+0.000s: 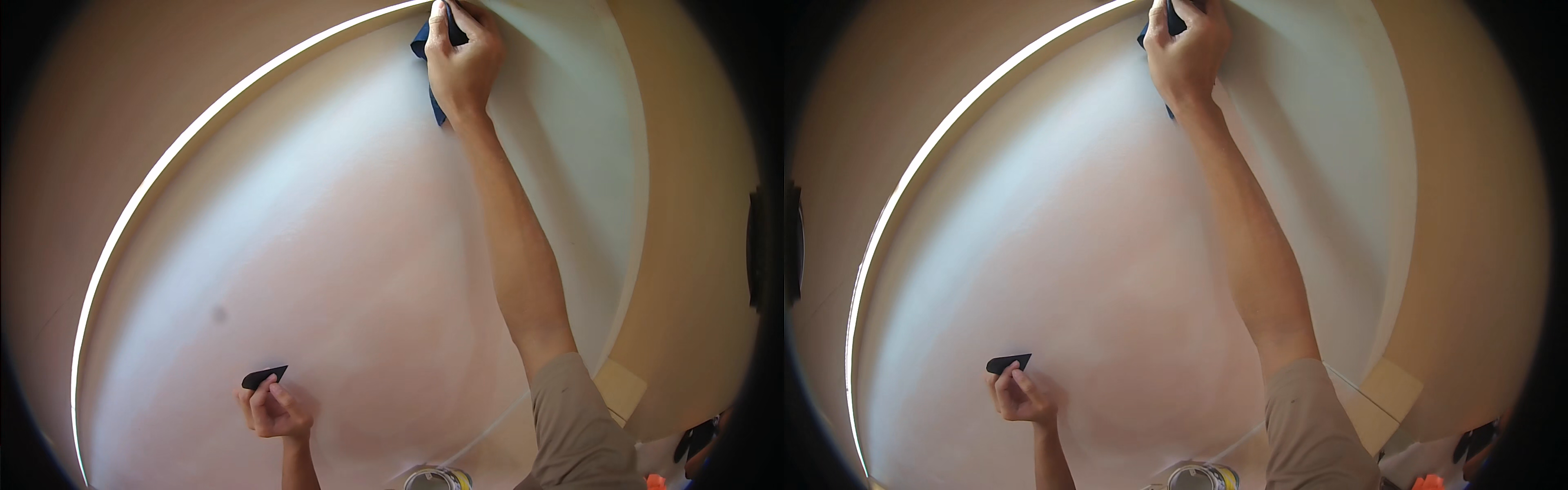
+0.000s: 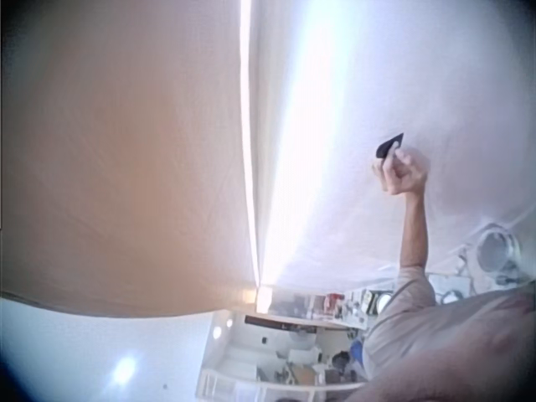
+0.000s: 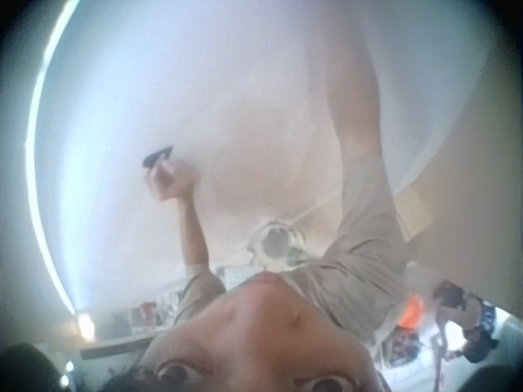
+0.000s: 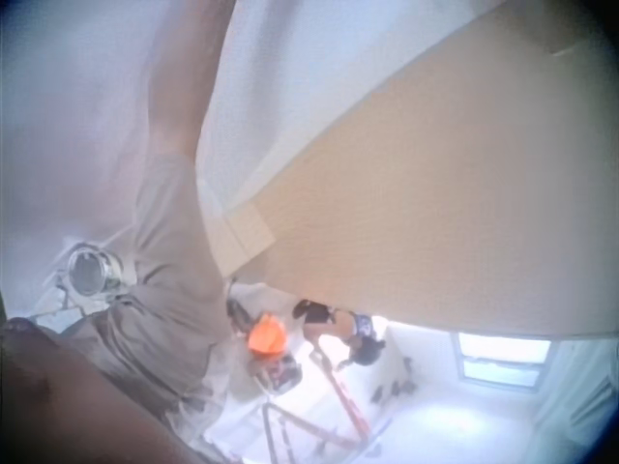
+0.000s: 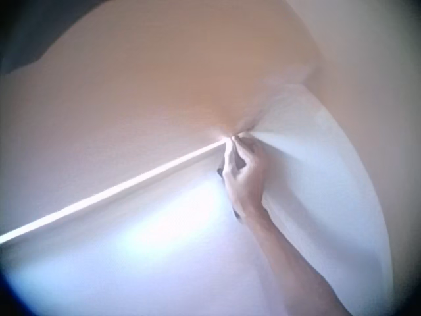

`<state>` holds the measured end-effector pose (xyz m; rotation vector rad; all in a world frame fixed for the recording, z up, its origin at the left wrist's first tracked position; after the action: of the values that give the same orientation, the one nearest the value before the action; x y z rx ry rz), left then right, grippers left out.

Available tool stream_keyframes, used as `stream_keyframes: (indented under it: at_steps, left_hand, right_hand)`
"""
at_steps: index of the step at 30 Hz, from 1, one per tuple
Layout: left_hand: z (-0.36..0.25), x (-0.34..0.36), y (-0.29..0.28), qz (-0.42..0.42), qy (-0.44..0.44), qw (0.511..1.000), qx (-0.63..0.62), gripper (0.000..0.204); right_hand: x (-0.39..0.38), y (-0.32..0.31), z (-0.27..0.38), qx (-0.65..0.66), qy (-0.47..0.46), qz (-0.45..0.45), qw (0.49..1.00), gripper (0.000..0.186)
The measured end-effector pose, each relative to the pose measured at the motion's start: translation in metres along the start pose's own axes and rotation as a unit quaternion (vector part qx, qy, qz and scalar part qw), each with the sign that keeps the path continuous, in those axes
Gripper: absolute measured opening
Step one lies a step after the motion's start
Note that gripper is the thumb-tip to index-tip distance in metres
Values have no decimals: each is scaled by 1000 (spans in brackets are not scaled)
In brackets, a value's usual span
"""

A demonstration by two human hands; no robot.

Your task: The person applies a curved wall trim piece along the ceiling line using a small hand tool to press and smooth it into place. They repeatedly adjust the trim and use a cloth to wipe the surface while working along the curve.

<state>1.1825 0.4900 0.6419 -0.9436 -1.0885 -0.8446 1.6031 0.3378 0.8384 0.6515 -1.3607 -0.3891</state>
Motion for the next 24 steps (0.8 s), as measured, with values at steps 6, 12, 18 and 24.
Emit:
stream_keyframes:
  at_steps: [6, 12, 18, 24]
  left_hand:
    - [-3, 4, 7, -4, 9, 1000, -11, 10]
    - [3, -5, 0, -10, -21, 1000, -18, 10]
    - [-1, 1, 7, -21, -4, 999, -27, 10]
    - [0, 1, 3, -4, 2, 1000, -23, 10]
  right_hand:
    - [-13, 14, -11, -74, 33, -38, 996, 23]
    - [-51, 44, 66, 11, -107, 117, 987, 39]
    - [-13, 12, -5, -129, -112, -11, 985, 18]
    - [-66, 58, 107, -12, -113, 141, 983, 38]
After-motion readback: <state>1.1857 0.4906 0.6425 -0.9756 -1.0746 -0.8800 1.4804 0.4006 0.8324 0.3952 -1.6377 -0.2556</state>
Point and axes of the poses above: each hand's wrist, its own x-axis towards the middle knuckle, its own y-axis out of the palm, z = x × y, the point moved 4 cm from there along x, towards the middle knuckle, and after that the axes turned 14 degrees about z, right-handed, at the moved point
